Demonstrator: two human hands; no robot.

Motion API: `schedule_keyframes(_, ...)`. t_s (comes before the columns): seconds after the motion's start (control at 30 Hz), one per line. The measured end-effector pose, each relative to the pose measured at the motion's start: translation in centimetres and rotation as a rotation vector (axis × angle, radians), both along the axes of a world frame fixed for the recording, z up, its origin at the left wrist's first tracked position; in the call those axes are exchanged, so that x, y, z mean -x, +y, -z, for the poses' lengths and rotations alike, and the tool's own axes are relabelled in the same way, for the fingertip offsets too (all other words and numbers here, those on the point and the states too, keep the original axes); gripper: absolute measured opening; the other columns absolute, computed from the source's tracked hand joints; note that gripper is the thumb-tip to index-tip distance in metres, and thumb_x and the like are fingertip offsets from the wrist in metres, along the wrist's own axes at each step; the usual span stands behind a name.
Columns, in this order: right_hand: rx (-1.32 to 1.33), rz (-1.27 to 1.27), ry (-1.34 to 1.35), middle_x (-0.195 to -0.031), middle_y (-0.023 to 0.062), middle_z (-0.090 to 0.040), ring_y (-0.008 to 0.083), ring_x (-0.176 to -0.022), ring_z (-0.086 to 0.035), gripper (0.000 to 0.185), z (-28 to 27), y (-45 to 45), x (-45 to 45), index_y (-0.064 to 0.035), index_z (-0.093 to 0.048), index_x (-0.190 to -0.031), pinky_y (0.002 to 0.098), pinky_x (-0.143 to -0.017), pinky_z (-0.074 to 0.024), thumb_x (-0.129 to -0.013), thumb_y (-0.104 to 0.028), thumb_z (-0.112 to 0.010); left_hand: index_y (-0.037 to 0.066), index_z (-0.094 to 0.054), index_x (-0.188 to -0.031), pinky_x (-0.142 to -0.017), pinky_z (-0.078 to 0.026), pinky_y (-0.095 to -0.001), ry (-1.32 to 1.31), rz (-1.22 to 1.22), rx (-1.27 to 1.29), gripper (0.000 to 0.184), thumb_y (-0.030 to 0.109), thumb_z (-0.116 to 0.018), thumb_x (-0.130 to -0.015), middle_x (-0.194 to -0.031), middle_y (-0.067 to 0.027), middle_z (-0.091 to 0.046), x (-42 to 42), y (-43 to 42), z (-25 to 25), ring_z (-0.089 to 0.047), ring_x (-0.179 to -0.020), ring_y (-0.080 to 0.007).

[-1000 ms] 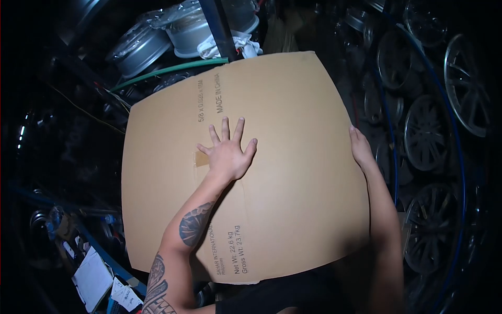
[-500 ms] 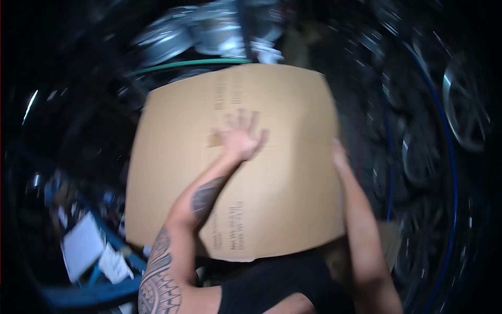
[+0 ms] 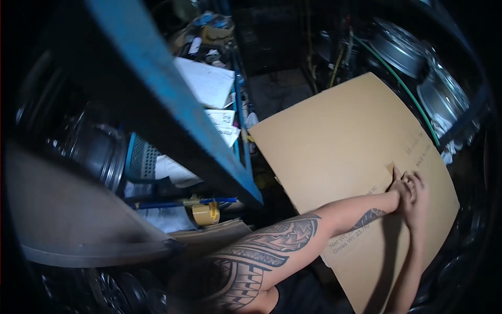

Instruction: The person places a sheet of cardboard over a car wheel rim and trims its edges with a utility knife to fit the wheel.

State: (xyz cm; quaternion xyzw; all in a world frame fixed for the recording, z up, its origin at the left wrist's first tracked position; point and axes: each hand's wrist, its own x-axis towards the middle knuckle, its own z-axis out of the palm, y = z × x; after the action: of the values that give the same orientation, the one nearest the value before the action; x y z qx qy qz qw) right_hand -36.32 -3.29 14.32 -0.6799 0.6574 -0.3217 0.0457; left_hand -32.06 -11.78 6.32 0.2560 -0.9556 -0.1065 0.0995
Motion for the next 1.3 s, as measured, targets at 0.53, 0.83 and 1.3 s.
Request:
schedule_keyframes(0.53, -0.250, -1.280, -0.192, -0.112, 0.0242, -0.073, 0.0406, -0.106, -0.071, 0.033, 0.5, -14.0, -47.3, -0.0057, -0.073, -0.118, 0.0482, -0.094, -0.0549, -0.091, -0.024, -0.066, 0.023, -0.028, -0.167, -0.118, -0.002, -0.0809, -0.148, -0.062, -0.119, 0.074, 0.062, -0.036, -0.104, -0.174, -0.0070, -0.022, -1.0, -0.2, -2.2, -0.014, -0.162, -0.0298)
schedule_keyframes(0.83, -0.244, -1.172, -0.220, -0.101, 0.0281, -0.073, 0.0442, -0.100, -0.071, 0.032, 4.4, -14.3, -50.1, -0.0018, -0.071, -0.108, 0.0513, -0.091, -0.0549, -0.089, -0.027, -0.066, 0.024, -0.029, -0.166, -0.118, -0.003, -0.0809, -0.120, -0.067, -0.051, 0.073, 0.062, -0.035, -0.104, -0.174, -0.0073, -0.023, -0.4, -0.3, -0.5, -0.015, -0.162, -0.0300)
schedule_keyframes(1.3, 0.246, -0.194, -1.203, -0.095, 0.0128, -0.067, 0.0197, -0.084, -0.065, 0.029, 0.1, -15.1, -13.7, 0.0034, -0.072, -0.112, 0.0373, -0.076, -0.0543, -0.090, -0.015, -0.065, 0.021, -0.036, -0.163, -0.116, -0.013, -0.0806, -0.192, -0.029, 0.020, 0.073, 0.060, -0.043, -0.101, -0.168, -0.0136, -0.032, 0.9, 0.4, -1.3, -0.025, -0.157, -0.0345)
